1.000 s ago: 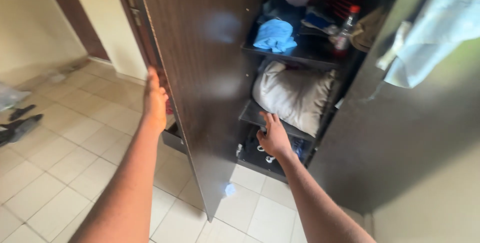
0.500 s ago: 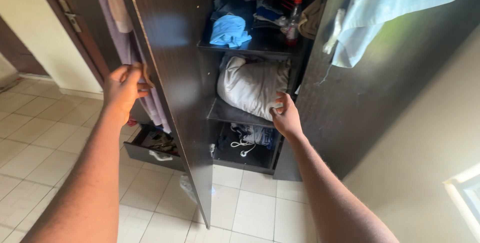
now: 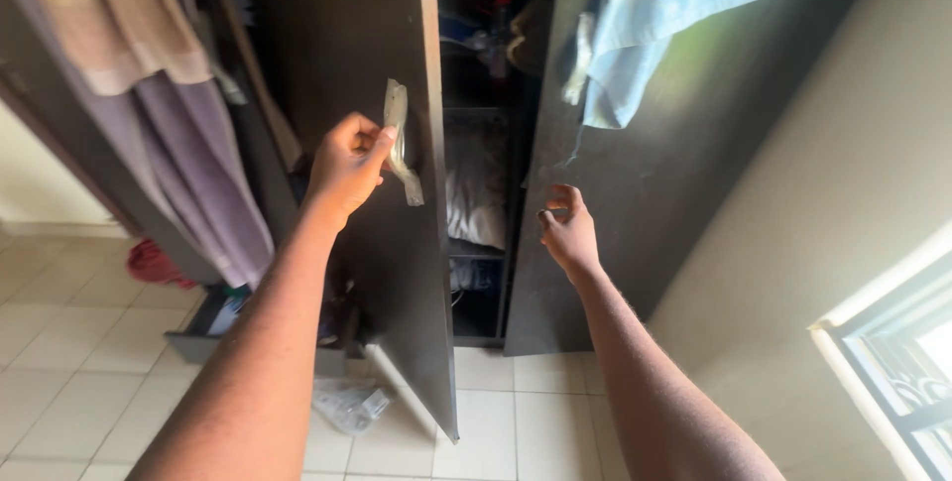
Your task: Folds a pair of jeans and a t-shirt and places them inside a wardrobe drawer.
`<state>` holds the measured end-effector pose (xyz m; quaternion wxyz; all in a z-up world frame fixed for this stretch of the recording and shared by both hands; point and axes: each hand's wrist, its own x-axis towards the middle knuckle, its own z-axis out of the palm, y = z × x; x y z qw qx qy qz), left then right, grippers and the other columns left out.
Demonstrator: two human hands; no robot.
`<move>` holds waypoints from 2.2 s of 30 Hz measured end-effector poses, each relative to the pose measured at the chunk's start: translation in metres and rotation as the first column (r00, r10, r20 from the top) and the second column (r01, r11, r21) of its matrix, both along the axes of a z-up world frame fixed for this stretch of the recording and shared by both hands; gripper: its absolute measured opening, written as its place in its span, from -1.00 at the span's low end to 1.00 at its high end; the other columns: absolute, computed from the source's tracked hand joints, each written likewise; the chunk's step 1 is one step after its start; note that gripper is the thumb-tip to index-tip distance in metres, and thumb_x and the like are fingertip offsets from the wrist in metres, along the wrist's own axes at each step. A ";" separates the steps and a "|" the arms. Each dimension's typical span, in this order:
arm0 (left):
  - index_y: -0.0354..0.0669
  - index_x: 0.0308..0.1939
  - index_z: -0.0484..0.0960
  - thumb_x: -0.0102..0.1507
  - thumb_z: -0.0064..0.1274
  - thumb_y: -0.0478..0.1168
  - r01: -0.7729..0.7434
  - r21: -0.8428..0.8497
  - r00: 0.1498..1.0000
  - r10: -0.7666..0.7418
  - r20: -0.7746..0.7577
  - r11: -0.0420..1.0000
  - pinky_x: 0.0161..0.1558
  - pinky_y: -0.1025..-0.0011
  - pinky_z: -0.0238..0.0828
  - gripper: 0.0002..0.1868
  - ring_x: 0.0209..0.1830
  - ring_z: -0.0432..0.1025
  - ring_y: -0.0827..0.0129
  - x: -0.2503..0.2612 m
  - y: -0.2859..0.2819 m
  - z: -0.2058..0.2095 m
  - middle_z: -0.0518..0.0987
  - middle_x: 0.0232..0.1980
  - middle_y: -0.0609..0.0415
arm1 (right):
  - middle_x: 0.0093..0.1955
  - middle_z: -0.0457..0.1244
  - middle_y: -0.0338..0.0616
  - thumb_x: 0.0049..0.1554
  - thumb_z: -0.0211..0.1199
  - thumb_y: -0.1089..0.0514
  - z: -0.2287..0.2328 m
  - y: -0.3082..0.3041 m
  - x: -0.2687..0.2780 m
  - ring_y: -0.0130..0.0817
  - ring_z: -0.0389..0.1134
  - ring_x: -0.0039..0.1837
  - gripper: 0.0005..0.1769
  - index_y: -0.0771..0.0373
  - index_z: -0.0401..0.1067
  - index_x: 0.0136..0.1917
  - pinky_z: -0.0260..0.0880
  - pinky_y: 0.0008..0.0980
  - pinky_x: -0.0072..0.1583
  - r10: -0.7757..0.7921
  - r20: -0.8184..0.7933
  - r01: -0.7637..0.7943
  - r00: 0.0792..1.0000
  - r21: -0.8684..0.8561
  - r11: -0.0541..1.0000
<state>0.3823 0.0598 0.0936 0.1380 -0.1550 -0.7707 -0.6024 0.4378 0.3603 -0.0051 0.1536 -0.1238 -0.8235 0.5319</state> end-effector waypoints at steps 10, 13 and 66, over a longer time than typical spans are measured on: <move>-0.20 -0.19 0.52 0.39 0.11 -0.19 -0.256 -0.137 0.900 0.185 -0.394 0.957 -0.25 0.35 0.47 -0.83 -0.34 0.56 0.33 -0.095 0.146 -0.023 0.67 -0.27 0.05 | 0.29 0.23 -0.01 0.19 0.11 0.17 0.002 0.092 -0.069 -0.17 0.42 0.20 -0.43 0.27 0.17 0.45 0.58 -0.17 0.09 -0.066 -0.079 0.030 0.995 -0.391 0.920; -0.16 -0.02 0.45 0.35 0.04 -0.18 -0.131 -0.099 0.989 0.123 -0.085 0.986 -0.32 0.39 0.50 -0.81 -0.45 0.58 0.41 -0.105 0.170 -0.022 0.66 -0.02 0.09 | 0.19 0.27 -0.04 0.20 0.07 0.16 0.006 0.105 -0.094 -0.16 0.42 0.13 -0.50 0.27 0.19 0.40 0.54 -0.14 0.08 -0.038 -0.105 -0.026 0.994 -0.550 0.835; -0.12 0.55 0.12 0.44 -0.41 0.15 -0.468 0.850 0.571 0.817 0.082 0.242 0.24 0.22 0.33 -0.32 0.33 0.38 0.04 0.435 -0.470 -0.117 0.30 0.53 -0.04 | -0.11 0.30 -0.13 0.16 0.11 0.15 -0.011 -0.713 0.184 -0.29 0.37 -0.10 -0.76 0.26 0.39 0.09 0.42 -0.31 -0.08 0.942 -0.106 -0.538 0.319 -0.838 0.088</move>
